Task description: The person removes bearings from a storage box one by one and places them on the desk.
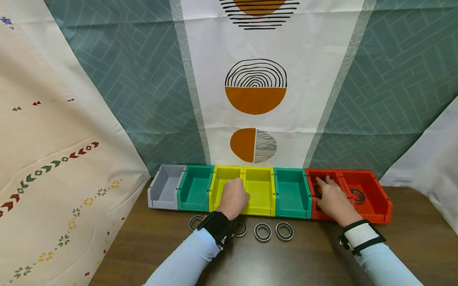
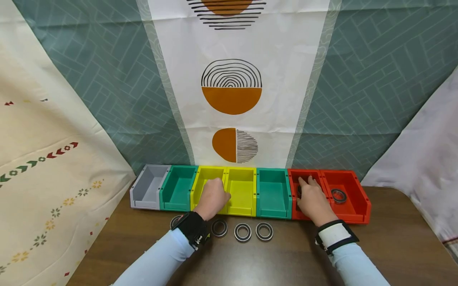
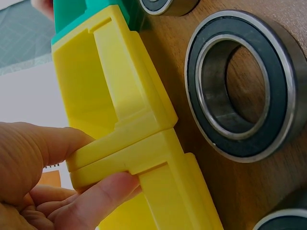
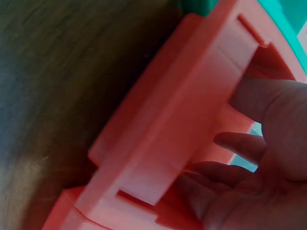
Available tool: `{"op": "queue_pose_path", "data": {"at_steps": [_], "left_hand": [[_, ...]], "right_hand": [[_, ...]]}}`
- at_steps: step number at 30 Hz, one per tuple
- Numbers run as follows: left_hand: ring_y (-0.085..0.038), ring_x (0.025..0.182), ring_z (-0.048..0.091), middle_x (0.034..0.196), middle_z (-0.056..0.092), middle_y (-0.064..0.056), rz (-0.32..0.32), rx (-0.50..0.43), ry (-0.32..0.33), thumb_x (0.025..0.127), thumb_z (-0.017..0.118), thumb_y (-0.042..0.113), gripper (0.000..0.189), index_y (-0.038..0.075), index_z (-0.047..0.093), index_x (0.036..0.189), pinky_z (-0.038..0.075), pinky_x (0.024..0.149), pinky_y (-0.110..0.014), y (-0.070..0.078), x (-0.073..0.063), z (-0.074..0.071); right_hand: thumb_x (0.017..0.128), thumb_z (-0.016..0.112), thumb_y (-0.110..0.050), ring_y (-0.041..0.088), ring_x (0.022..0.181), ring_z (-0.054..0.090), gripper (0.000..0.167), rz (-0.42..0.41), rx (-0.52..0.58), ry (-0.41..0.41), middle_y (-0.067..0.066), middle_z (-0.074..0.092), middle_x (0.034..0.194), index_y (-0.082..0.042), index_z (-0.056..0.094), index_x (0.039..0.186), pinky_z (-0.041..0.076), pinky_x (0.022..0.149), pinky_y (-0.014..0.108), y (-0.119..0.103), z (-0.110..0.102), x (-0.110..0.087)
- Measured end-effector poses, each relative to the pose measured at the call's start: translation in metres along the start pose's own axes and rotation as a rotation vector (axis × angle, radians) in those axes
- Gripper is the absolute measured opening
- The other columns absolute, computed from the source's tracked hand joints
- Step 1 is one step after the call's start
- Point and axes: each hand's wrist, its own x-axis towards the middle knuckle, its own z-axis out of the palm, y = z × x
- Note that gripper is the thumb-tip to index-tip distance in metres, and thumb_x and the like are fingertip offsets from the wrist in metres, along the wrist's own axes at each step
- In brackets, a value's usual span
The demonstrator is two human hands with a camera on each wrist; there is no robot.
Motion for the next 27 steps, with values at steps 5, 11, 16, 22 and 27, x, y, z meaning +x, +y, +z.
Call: {"op": "queue_pose_path", "data": {"at_steps": [5,11,16,22,27], "left_hand": [[-0.015,0.050,0.051,0.056,0.049,-0.003,0.005,0.001,0.008,0.081,0.069,0.014,0.013,0.001,0.065,0.082,0.038,0.043,-0.022,-0.001,-0.001,0.002],[-0.016,0.053,0.052,0.058,0.051,-0.004,0.009,0.001,0.017,0.080,0.069,0.013,0.013,0.001,0.064,0.084,0.038,0.044,-0.022,-0.001,0.001,0.003],[-0.016,0.056,0.053,0.063,0.055,-0.004,-0.014,0.005,0.002,0.080,0.071,0.015,0.018,0.001,0.065,0.089,0.039,0.046,-0.022,0.000,0.001,0.002],[-0.016,0.054,0.052,0.062,0.055,-0.004,0.001,0.000,0.008,0.080,0.070,0.016,0.017,0.001,0.064,0.087,0.038,0.045,-0.022,-0.001,0.002,0.002],[-0.016,0.054,0.052,0.061,0.054,-0.004,-0.004,-0.003,0.009,0.080,0.071,0.016,0.017,0.002,0.065,0.086,0.038,0.045,-0.023,-0.002,0.002,0.003]], "right_hand": [[0.077,0.064,-0.003,0.056,0.131,0.022,0.071,0.012,0.008,-0.032,0.040,0.021,0.144,0.007,0.032,0.140,0.025,0.097,0.067,0.004,0.008,0.003],[0.074,0.062,0.001,0.057,0.129,0.025,0.072,0.004,-0.004,-0.034,0.040,0.024,0.142,0.009,0.031,0.140,0.026,0.098,0.066,0.004,0.010,0.004],[0.077,0.059,0.001,0.054,0.128,0.029,0.070,0.019,-0.028,-0.041,0.039,0.031,0.139,0.008,0.031,0.141,0.029,0.098,0.065,0.003,0.013,0.007],[0.081,0.058,0.001,0.051,0.125,0.035,0.062,0.040,-0.051,-0.043,0.037,0.038,0.136,0.008,0.035,0.138,0.033,0.097,0.063,0.002,0.014,0.008],[0.082,0.058,-0.001,0.046,0.112,0.046,0.054,0.033,-0.083,-0.031,0.033,0.047,0.125,0.008,0.044,0.133,0.039,0.094,0.060,0.002,0.014,0.007]]}}
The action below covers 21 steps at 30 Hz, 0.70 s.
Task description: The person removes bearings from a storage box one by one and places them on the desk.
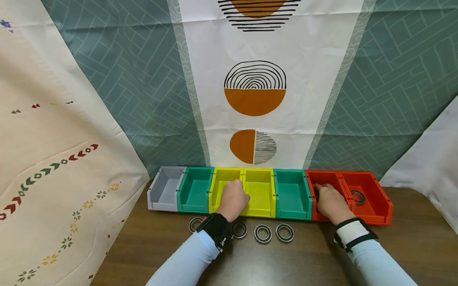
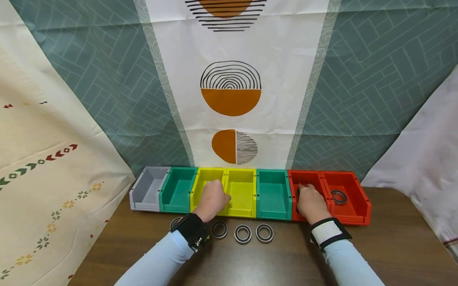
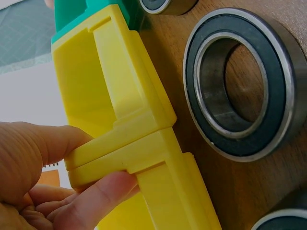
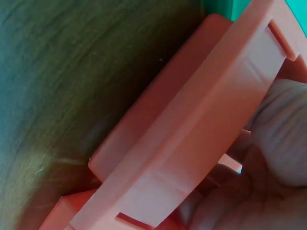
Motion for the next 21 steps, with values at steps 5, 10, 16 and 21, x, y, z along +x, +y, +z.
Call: {"op": "queue_pose_path", "data": {"at_steps": [5,10,16,21], "left_hand": [[-0.016,0.055,0.052,0.062,0.055,-0.004,-0.011,0.005,-0.011,0.080,0.071,0.017,0.019,0.001,0.065,0.089,0.039,0.046,-0.022,0.000,0.001,0.000],[-0.016,0.055,0.052,0.061,0.054,-0.004,-0.017,0.006,-0.013,0.080,0.071,0.017,0.020,0.001,0.065,0.090,0.038,0.046,-0.022,0.001,-0.001,-0.001],[-0.016,0.056,0.053,0.063,0.055,-0.004,-0.011,0.007,-0.008,0.080,0.071,0.017,0.020,0.001,0.065,0.090,0.039,0.047,-0.022,0.001,0.000,0.000],[-0.016,0.054,0.053,0.061,0.055,-0.004,-0.007,0.003,-0.006,0.080,0.071,0.017,0.019,0.001,0.065,0.089,0.038,0.046,-0.023,0.000,0.001,0.001]], "right_hand": [[0.078,0.061,0.001,0.039,0.092,0.054,0.039,-0.011,-0.019,0.019,0.028,0.059,0.104,0.005,0.057,0.117,0.045,0.087,0.057,-0.001,-0.002,-0.003],[0.076,0.064,0.001,0.030,0.073,0.054,0.018,-0.011,-0.026,0.045,0.021,0.061,0.085,0.004,0.062,0.094,0.049,0.076,0.052,-0.001,-0.003,-0.007],[0.076,0.063,0.001,0.025,0.062,0.052,0.008,-0.028,-0.069,0.073,0.019,0.060,0.075,0.004,0.058,0.082,0.050,0.063,0.046,-0.002,-0.005,-0.010],[0.076,0.067,-0.004,0.024,0.058,0.051,0.017,-0.016,-0.085,0.047,0.019,0.059,0.072,0.005,0.055,0.083,0.048,0.057,0.040,-0.002,-0.009,-0.011]]}}
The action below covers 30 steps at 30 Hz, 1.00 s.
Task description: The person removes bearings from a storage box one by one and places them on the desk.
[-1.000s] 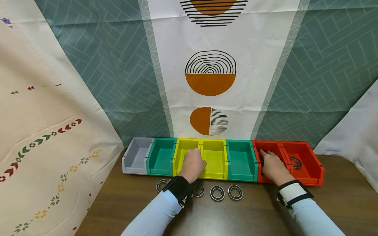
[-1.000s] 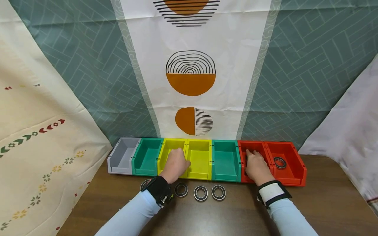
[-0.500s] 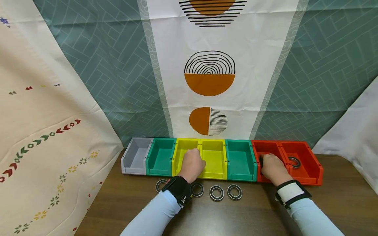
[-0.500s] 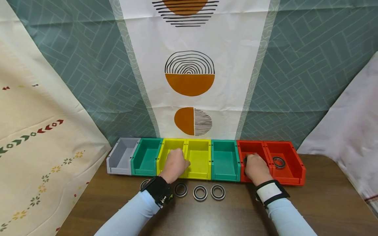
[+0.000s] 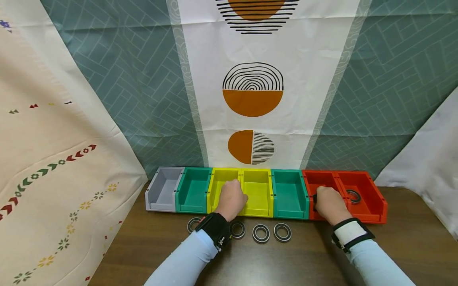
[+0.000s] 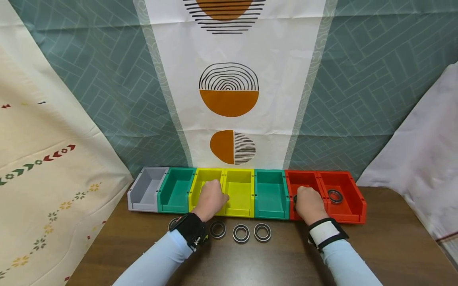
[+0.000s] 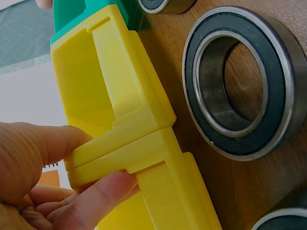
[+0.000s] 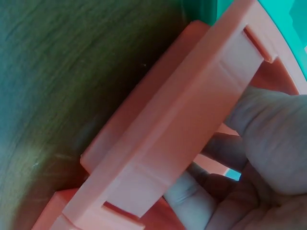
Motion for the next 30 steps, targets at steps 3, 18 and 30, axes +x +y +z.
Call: {"op": "queue_pose_path", "data": {"at_steps": [3,18,30], "left_hand": [[-0.016,0.053,0.052,0.059,0.053,-0.004,0.004,-0.003,0.000,0.079,0.072,0.016,0.018,0.001,0.065,0.087,0.038,0.046,-0.023,0.000,0.000,0.000],[-0.017,0.055,0.053,0.061,0.054,-0.004,-0.012,-0.012,0.001,0.079,0.072,0.016,0.019,0.002,0.064,0.088,0.039,0.048,-0.023,0.000,0.001,0.000],[-0.016,0.054,0.052,0.058,0.050,-0.003,-0.002,-0.006,-0.012,0.080,0.072,0.017,0.020,0.001,0.065,0.090,0.038,0.047,-0.023,0.002,-0.001,-0.003]], "right_hand": [[0.077,0.070,-0.010,0.024,0.058,0.050,0.023,0.021,0.009,-0.017,0.017,0.058,0.070,0.005,0.055,0.083,0.046,0.053,0.036,-0.001,-0.002,-0.001],[0.070,0.076,-0.018,0.022,0.053,0.046,0.026,0.133,0.103,0.038,0.009,0.053,0.057,0.000,0.058,0.069,0.039,0.046,0.028,-0.003,-0.012,-0.008],[0.065,0.081,-0.026,0.021,0.052,0.046,0.032,0.068,0.113,0.175,0.007,0.052,0.053,-0.004,0.058,0.060,0.039,0.044,0.030,-0.002,-0.022,-0.014]]}}
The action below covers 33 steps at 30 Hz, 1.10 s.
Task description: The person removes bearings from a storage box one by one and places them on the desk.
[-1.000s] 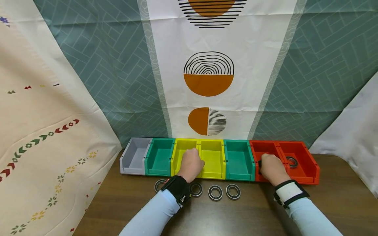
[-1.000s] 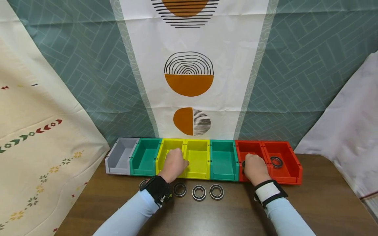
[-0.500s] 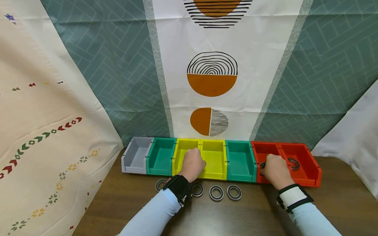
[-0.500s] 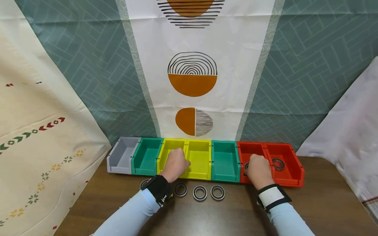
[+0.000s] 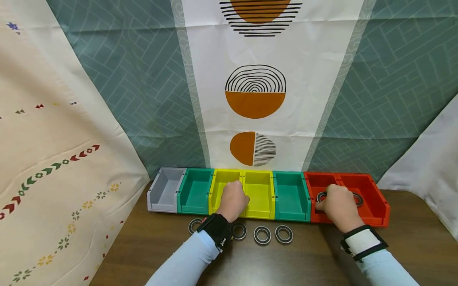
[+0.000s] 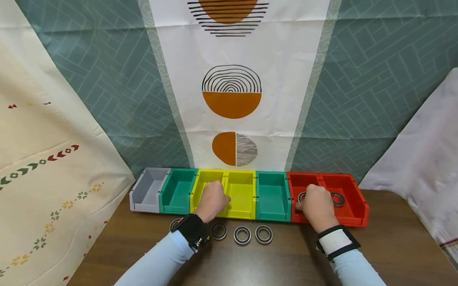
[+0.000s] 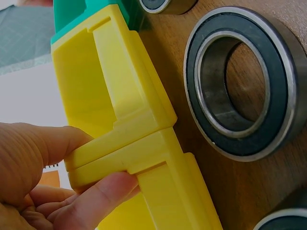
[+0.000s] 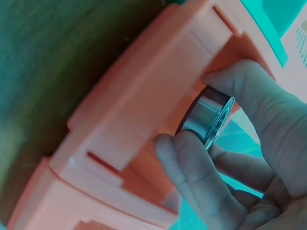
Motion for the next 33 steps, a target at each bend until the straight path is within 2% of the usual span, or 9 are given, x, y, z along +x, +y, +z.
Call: {"op": "queue_pose_path", "data": {"at_steps": [3,6,9,13,16,20,24,30,33], "left_hand": [[-0.016,0.054,0.052,0.057,0.050,-0.003,0.008,-0.003,0.005,0.080,0.071,0.016,0.019,0.001,0.065,0.091,0.038,0.047,-0.022,0.000,0.000,0.001],[-0.016,0.054,0.052,0.060,0.052,-0.004,0.011,-0.007,0.011,0.080,0.071,0.016,0.020,0.001,0.065,0.092,0.038,0.047,-0.022,-0.001,0.000,0.000],[-0.015,0.055,0.053,0.063,0.055,-0.004,0.008,-0.011,0.011,0.080,0.072,0.017,0.022,0.001,0.065,0.094,0.039,0.047,-0.022,-0.001,0.001,0.000],[-0.015,0.055,0.054,0.064,0.057,-0.004,0.000,-0.019,0.001,0.080,0.072,0.017,0.023,0.000,0.066,0.095,0.040,0.047,-0.022,0.000,0.001,0.000],[-0.015,0.055,0.053,0.064,0.057,-0.003,-0.008,-0.020,-0.005,0.080,0.072,0.017,0.023,0.001,0.066,0.096,0.040,0.047,-0.022,0.000,0.001,0.001],[-0.014,0.056,0.054,0.066,0.057,-0.003,-0.008,-0.016,-0.002,0.080,0.072,0.017,0.025,0.001,0.066,0.097,0.040,0.048,-0.021,0.000,0.000,0.002],[-0.014,0.055,0.054,0.066,0.057,-0.003,0.003,-0.021,0.003,0.080,0.072,0.017,0.025,0.001,0.065,0.097,0.040,0.047,-0.021,-0.001,0.000,0.003],[-0.014,0.054,0.053,0.064,0.057,-0.003,0.014,-0.023,0.015,0.079,0.073,0.016,0.024,0.000,0.065,0.096,0.040,0.046,-0.021,-0.001,0.001,0.003],[-0.014,0.054,0.053,0.063,0.056,-0.003,0.010,-0.020,0.013,0.079,0.072,0.016,0.024,0.001,0.065,0.096,0.040,0.046,-0.021,-0.001,0.000,0.003]], "right_hand": [[0.066,0.080,-0.027,0.020,0.050,0.046,0.030,-0.014,0.020,0.038,0.007,0.054,0.054,-0.002,0.062,0.066,0.042,0.043,0.030,0.000,-0.006,-0.001],[0.068,0.078,-0.025,0.019,0.050,0.049,0.033,-0.044,0.063,0.096,0.011,0.060,0.062,0.002,0.067,0.083,0.048,0.043,0.035,-0.002,-0.013,-0.002],[0.068,0.078,-0.024,0.019,0.054,0.050,0.043,-0.089,0.093,0.175,0.014,0.061,0.069,0.005,0.066,0.098,0.049,0.045,0.035,-0.004,-0.019,-0.003],[0.066,0.078,-0.022,0.027,0.064,0.055,0.045,-0.148,0.114,0.294,0.018,0.061,0.077,0.003,0.064,0.101,0.051,0.052,0.041,-0.008,-0.022,-0.005],[0.065,0.078,-0.019,0.035,0.076,0.058,0.047,-0.170,0.128,0.341,0.023,0.062,0.089,0.003,0.063,0.104,0.053,0.060,0.049,-0.011,-0.025,-0.007],[0.064,0.078,-0.014,0.040,0.085,0.060,0.051,-0.190,0.136,0.342,0.024,0.061,0.101,0.002,0.063,0.111,0.053,0.066,0.052,-0.015,-0.028,-0.012],[0.063,0.079,-0.011,0.037,0.083,0.062,0.048,-0.229,0.111,0.335,0.021,0.064,0.102,-0.003,0.066,0.109,0.053,0.064,0.049,-0.020,-0.031,-0.018],[0.064,0.082,-0.014,0.038,0.084,0.063,0.051,-0.233,0.109,0.282,0.023,0.064,0.106,-0.004,0.066,0.111,0.054,0.063,0.048,-0.027,-0.035,-0.029],[0.063,0.084,-0.017,0.037,0.086,0.063,0.051,-0.264,0.116,0.292,0.021,0.065,0.106,-0.004,0.067,0.110,0.055,0.064,0.047,-0.030,-0.034,-0.034]]}}
